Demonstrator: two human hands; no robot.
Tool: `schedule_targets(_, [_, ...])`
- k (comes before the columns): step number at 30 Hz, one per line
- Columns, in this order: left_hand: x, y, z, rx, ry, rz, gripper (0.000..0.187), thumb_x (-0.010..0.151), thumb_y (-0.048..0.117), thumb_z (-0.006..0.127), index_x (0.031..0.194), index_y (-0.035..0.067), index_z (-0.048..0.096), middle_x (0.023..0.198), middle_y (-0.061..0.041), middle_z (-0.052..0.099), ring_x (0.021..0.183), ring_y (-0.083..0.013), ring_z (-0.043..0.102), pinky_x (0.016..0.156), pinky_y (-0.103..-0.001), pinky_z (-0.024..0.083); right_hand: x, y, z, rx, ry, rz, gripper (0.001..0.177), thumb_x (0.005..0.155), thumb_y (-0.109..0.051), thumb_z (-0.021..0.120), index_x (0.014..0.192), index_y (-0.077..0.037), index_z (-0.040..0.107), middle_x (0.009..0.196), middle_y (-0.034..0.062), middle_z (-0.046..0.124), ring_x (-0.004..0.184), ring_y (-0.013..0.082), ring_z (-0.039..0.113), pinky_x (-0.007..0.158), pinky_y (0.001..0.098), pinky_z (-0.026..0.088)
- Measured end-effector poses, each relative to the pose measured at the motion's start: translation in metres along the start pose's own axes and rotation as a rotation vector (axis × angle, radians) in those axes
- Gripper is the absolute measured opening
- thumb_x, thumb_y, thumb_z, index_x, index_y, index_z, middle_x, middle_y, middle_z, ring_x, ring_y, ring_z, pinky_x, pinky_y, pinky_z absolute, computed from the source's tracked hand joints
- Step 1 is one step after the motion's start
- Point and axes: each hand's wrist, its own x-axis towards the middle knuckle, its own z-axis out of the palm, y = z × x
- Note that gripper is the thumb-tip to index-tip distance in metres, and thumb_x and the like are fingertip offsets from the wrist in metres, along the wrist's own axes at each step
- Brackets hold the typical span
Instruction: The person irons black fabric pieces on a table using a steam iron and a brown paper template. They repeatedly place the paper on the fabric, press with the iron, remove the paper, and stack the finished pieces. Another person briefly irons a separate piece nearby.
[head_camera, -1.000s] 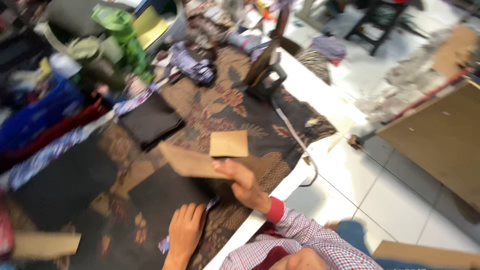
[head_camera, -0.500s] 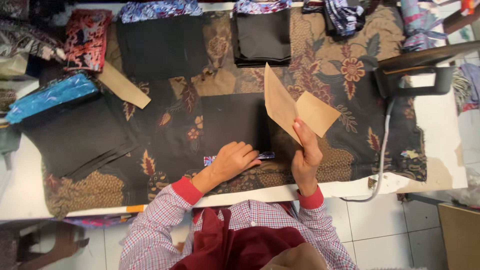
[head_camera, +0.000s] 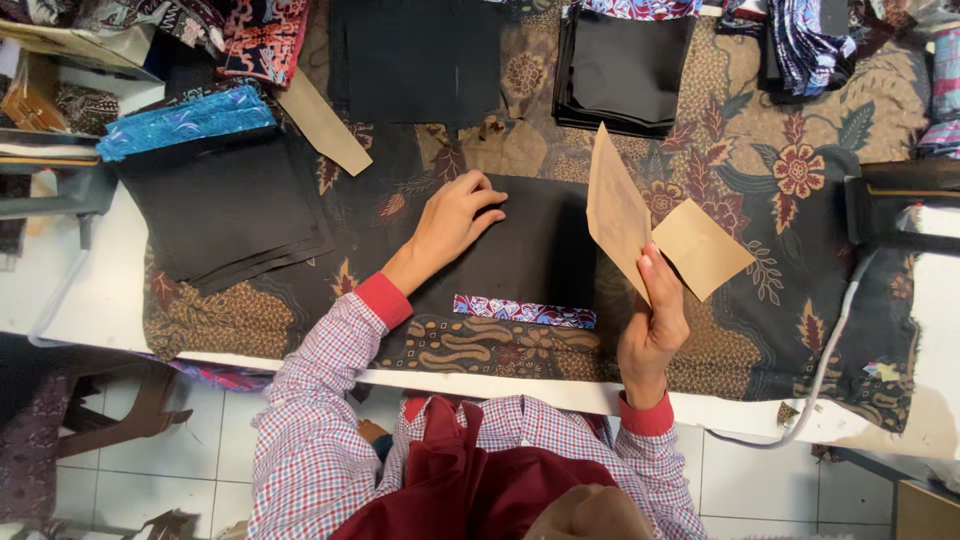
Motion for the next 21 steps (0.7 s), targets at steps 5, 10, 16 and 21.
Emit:
schedule_targets(5, [0.009,-0.007,0.008,0.098,-0.010,0.041,0.014,0.087,0.019,0.078,0.094,0.011,0.069,0.093,-0.004,0.063,0.087,-0.0263,0.065,0.072,-0.041,0.049,-0.002,-0.002,0.002,-0.010,-0.025,0.020,0.070,0.078,0.021,0.034,0.139,0.000,0.061,0.146,0.0222,0.061,0.142,0.0355,0.057,0.125,0.0431,0.039])
schedule_targets(10, [0.011,-0.013,0.006,0.149,0.062,0.078,0.013,0.095,0.014,0.072,0.096,0.008,0.060,0.094,-0.007,0.058,0.085,-0.0280,0.062,0.073,-0.041,0.049,-0.007,-0.004,0.000,-0.014,-0.030,-0.002,0.069,0.078,0.021,0.035,0.139,0.000,0.061,0.145,0.0218,0.061,0.140,0.0359,0.058,0.124,0.0428,0.041])
schedule_targets(16, [-0.015,-0.019,-0.035,0.728,0.278,-0.210,0.016,0.091,0.005,0.068,0.106,0.007,0.062,0.107,-0.011,0.059,0.097,-0.0287,0.060,0.081,-0.040,0.046,-0.014,0.001,-0.010,0.003,-0.024,0.050,0.069,0.079,0.020,0.034,0.139,0.000,0.061,0.144,0.0222,0.062,0.139,0.0345,0.059,0.122,0.0415,0.043])
schedule_targets(21, [-0.054,0.035,-0.016,0.029,-0.008,-0.032,0.018,0.090,0.019,0.076,0.101,0.009,0.066,0.104,-0.007,0.059,0.103,-0.0282,0.058,0.083,-0.041,0.044,-0.011,-0.001,-0.008,0.003,-0.024,0.046,0.068,0.080,0.020,0.034,0.139,0.000,0.061,0.144,0.0222,0.062,0.139,0.0343,0.059,0.123,0.0413,0.043])
